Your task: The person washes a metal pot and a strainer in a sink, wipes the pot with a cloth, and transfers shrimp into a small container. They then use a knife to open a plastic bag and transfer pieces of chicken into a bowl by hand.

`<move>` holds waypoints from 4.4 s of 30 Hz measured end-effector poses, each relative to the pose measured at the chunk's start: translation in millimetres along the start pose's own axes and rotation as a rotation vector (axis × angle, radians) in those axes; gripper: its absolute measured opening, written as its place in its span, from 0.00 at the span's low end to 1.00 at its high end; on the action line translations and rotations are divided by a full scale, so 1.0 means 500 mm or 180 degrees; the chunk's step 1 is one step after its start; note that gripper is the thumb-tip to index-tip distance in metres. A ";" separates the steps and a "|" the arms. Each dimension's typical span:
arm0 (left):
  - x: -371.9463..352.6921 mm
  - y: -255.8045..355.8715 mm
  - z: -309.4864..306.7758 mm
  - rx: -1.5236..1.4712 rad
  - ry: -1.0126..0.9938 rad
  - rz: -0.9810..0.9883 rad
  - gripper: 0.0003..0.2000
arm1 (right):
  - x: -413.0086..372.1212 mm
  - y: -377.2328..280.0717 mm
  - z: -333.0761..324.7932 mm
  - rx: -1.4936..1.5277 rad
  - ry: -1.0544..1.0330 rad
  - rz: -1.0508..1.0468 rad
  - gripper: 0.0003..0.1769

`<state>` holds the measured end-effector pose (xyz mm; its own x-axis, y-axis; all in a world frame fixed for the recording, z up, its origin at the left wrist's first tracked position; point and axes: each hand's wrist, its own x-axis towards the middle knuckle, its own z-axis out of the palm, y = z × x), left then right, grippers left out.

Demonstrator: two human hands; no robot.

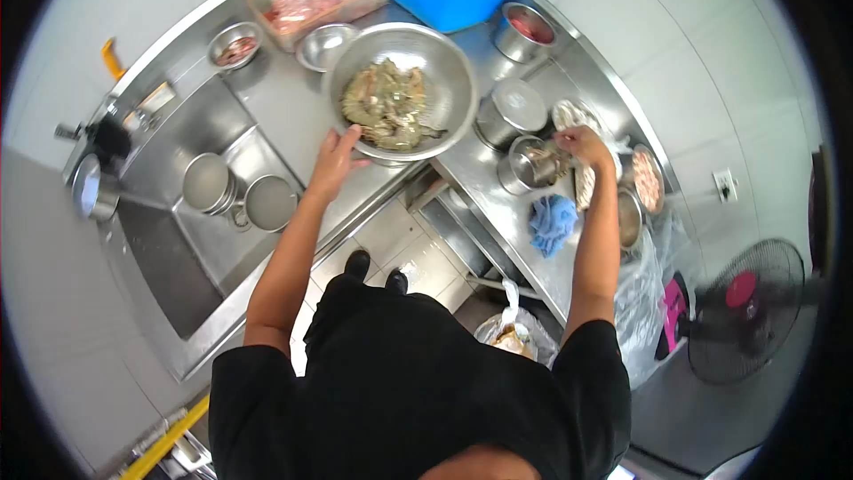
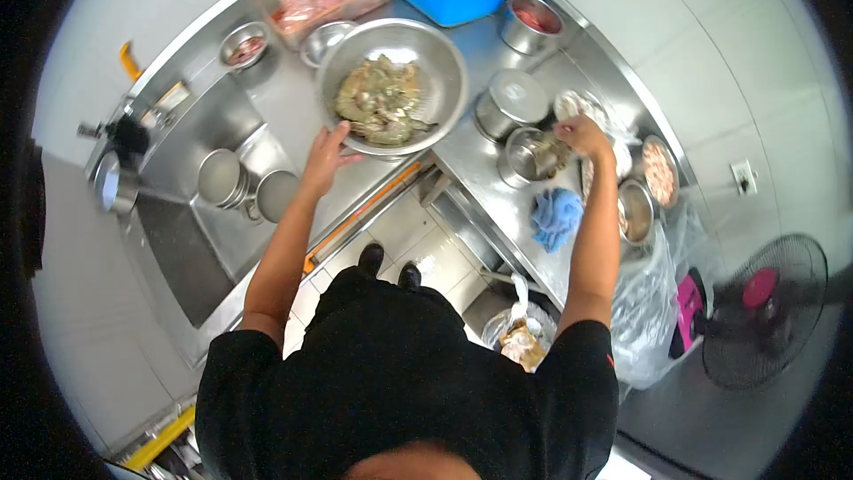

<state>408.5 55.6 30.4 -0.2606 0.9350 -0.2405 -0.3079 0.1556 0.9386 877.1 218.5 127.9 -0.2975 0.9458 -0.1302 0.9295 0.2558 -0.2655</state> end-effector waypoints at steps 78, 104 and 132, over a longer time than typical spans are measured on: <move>-0.026 0.050 0.012 0.0009 0.0352 0.0500 0.09 | 0.032 -0.127 0.037 0.0178 -0.0053 -0.1446 0.13; 0.015 0.019 -0.031 0.0283 0.0057 0.0487 0.08 | 0.123 -0.471 0.050 0.0365 0.0499 -0.0686 0.21; -0.017 0.057 0.004 -0.0073 0.0110 0.0309 0.09 | 0.106 -0.434 0.031 0.1238 0.0861 -0.1365 0.12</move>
<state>403.6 52.6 59.6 -0.3215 0.9337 -0.1574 -0.3003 0.0571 0.9521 656.0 209.8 163.8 -0.5129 0.8055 0.2968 0.5779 0.5797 -0.5745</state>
